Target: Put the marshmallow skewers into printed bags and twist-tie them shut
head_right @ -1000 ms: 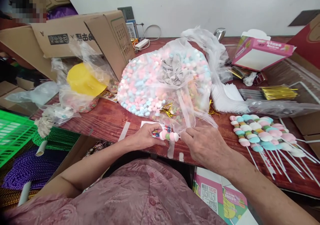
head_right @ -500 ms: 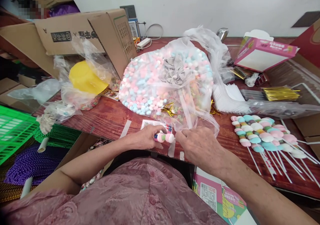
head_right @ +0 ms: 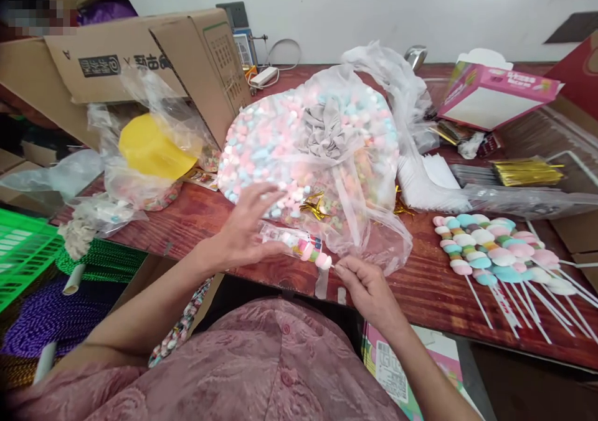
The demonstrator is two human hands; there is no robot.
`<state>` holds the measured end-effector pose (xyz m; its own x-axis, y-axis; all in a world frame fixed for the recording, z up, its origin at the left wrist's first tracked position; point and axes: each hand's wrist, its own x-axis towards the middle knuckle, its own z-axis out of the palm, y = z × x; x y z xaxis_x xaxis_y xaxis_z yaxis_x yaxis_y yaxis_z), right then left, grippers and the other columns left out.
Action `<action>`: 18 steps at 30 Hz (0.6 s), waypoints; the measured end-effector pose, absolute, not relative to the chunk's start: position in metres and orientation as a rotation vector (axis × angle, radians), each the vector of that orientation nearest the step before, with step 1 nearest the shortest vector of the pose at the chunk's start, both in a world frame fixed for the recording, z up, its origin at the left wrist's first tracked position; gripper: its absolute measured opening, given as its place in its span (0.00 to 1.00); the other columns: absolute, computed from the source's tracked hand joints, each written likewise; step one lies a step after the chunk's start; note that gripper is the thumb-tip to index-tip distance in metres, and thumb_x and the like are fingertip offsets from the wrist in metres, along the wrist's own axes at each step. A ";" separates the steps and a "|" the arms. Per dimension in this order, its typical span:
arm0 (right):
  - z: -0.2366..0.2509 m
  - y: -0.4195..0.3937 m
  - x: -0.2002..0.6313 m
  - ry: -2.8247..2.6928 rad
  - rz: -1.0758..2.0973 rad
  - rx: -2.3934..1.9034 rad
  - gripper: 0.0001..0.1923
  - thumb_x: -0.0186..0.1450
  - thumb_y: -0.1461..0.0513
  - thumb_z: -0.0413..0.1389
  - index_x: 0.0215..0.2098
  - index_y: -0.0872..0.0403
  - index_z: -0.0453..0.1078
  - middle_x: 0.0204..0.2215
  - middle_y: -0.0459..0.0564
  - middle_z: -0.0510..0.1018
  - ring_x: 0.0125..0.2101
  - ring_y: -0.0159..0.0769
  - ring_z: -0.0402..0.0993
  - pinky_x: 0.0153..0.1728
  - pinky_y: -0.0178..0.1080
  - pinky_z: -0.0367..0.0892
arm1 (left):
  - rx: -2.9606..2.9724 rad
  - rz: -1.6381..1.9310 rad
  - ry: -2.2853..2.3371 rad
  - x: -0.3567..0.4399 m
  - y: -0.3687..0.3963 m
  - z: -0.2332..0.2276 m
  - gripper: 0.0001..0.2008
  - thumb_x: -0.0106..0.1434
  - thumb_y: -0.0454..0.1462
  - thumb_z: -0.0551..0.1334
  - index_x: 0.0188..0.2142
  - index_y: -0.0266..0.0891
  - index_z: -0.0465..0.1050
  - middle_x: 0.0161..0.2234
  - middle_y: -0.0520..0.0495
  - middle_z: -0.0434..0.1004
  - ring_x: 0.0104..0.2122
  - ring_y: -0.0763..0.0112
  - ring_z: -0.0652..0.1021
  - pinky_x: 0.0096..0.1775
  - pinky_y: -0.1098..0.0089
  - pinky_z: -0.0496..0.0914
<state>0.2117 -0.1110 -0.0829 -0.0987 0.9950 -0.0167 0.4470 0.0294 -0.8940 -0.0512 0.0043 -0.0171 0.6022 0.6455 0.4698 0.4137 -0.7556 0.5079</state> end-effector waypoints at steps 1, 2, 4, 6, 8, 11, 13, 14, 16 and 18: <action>-0.090 -0.117 0.208 -1.489 1.060 -1.494 0.21 0.68 0.49 0.49 0.24 0.53 0.64 0.19 0.42 0.61 0.21 0.28 0.56 0.23 0.33 0.55 | 2.374 1.177 0.925 -0.054 0.000 -0.018 0.40 0.49 0.52 0.73 0.58 0.43 0.65 0.58 0.37 0.64 0.59 0.50 0.64 0.60 0.49 0.60; -0.095 -0.123 0.204 -1.368 1.082 -1.495 0.21 0.68 0.48 0.50 0.25 0.53 0.65 0.18 0.41 0.60 0.20 0.28 0.54 0.22 0.33 0.54 | 2.181 1.409 0.988 -0.056 -0.007 -0.021 0.39 0.47 0.50 0.74 0.56 0.45 0.65 0.57 0.39 0.65 0.59 0.52 0.65 0.59 0.52 0.61; -0.098 -0.130 0.194 -1.203 1.076 -1.489 0.20 0.67 0.48 0.51 0.25 0.54 0.66 0.17 0.40 0.58 0.19 0.27 0.52 0.20 0.32 0.52 | 1.602 1.699 0.999 -0.053 -0.022 -0.034 0.34 0.45 0.46 0.76 0.50 0.47 0.68 0.50 0.46 0.69 0.51 0.60 0.71 0.53 0.60 0.68; -0.096 -0.133 0.183 -1.158 0.998 -1.481 0.19 0.67 0.49 0.52 0.26 0.54 0.68 0.17 0.41 0.59 0.18 0.27 0.54 0.19 0.32 0.53 | 1.046 1.526 0.933 -0.043 -0.037 -0.049 0.24 0.48 0.41 0.75 0.43 0.44 0.71 0.41 0.50 0.72 0.42 0.68 0.75 0.46 0.67 0.71; -0.093 -0.132 0.173 -1.237 0.859 -1.484 0.17 0.69 0.52 0.51 0.28 0.54 0.70 0.17 0.41 0.62 0.18 0.28 0.57 0.20 0.33 0.56 | 0.744 1.214 0.824 -0.030 -0.046 -0.058 0.25 0.46 0.41 0.76 0.42 0.41 0.72 0.39 0.49 0.74 0.41 0.68 0.76 0.44 0.68 0.71; -0.093 -0.131 0.164 -1.515 0.509 -1.430 0.11 0.69 0.59 0.51 0.32 0.53 0.72 0.20 0.44 0.72 0.20 0.30 0.67 0.23 0.33 0.63 | 0.563 1.063 0.643 -0.014 -0.041 -0.055 0.26 0.48 0.47 0.75 0.44 0.39 0.72 0.40 0.46 0.78 0.42 0.65 0.77 0.45 0.65 0.71; -0.096 -0.131 0.162 -1.708 0.214 -1.350 0.06 0.67 0.65 0.54 0.35 0.54 0.73 0.25 0.47 0.78 0.23 0.32 0.73 0.27 0.34 0.66 | 0.469 1.006 0.605 -0.010 -0.029 -0.048 0.23 0.53 0.53 0.71 0.37 0.37 0.73 0.32 0.47 0.78 0.35 0.65 0.78 0.42 0.63 0.72; -0.098 -0.132 0.162 -1.778 0.088 -1.315 0.06 0.66 0.67 0.55 0.36 0.54 0.74 0.27 0.49 0.80 0.25 0.33 0.75 0.29 0.35 0.67 | 0.426 0.965 0.609 -0.009 -0.023 -0.045 0.24 0.54 0.56 0.68 0.33 0.36 0.73 0.28 0.47 0.77 0.31 0.65 0.78 0.40 0.62 0.73; -0.102 -0.134 0.162 -1.864 -0.062 -1.294 0.06 0.64 0.69 0.56 0.36 0.55 0.74 0.26 0.50 0.80 0.25 0.34 0.76 0.30 0.35 0.67 | 0.355 0.901 0.642 -0.008 -0.014 -0.044 0.27 0.57 0.59 0.64 0.25 0.36 0.69 0.22 0.49 0.73 0.24 0.68 0.76 0.36 0.62 0.73; -0.104 -0.137 0.160 -1.853 -0.085 -1.312 0.06 0.64 0.70 0.57 0.35 0.55 0.74 0.26 0.50 0.80 0.24 0.34 0.75 0.29 0.35 0.67 | 0.323 0.914 0.664 -0.006 -0.012 -0.048 0.29 0.58 0.61 0.61 0.21 0.38 0.64 0.19 0.51 0.70 0.21 0.70 0.73 0.34 0.63 0.73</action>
<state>0.1604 -0.1373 -0.1039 -0.0963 0.7459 0.6591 0.8032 0.4493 -0.3911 -0.0064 -0.0118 -0.0481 0.4323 0.8131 -0.3899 -0.6219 0.5819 0.5240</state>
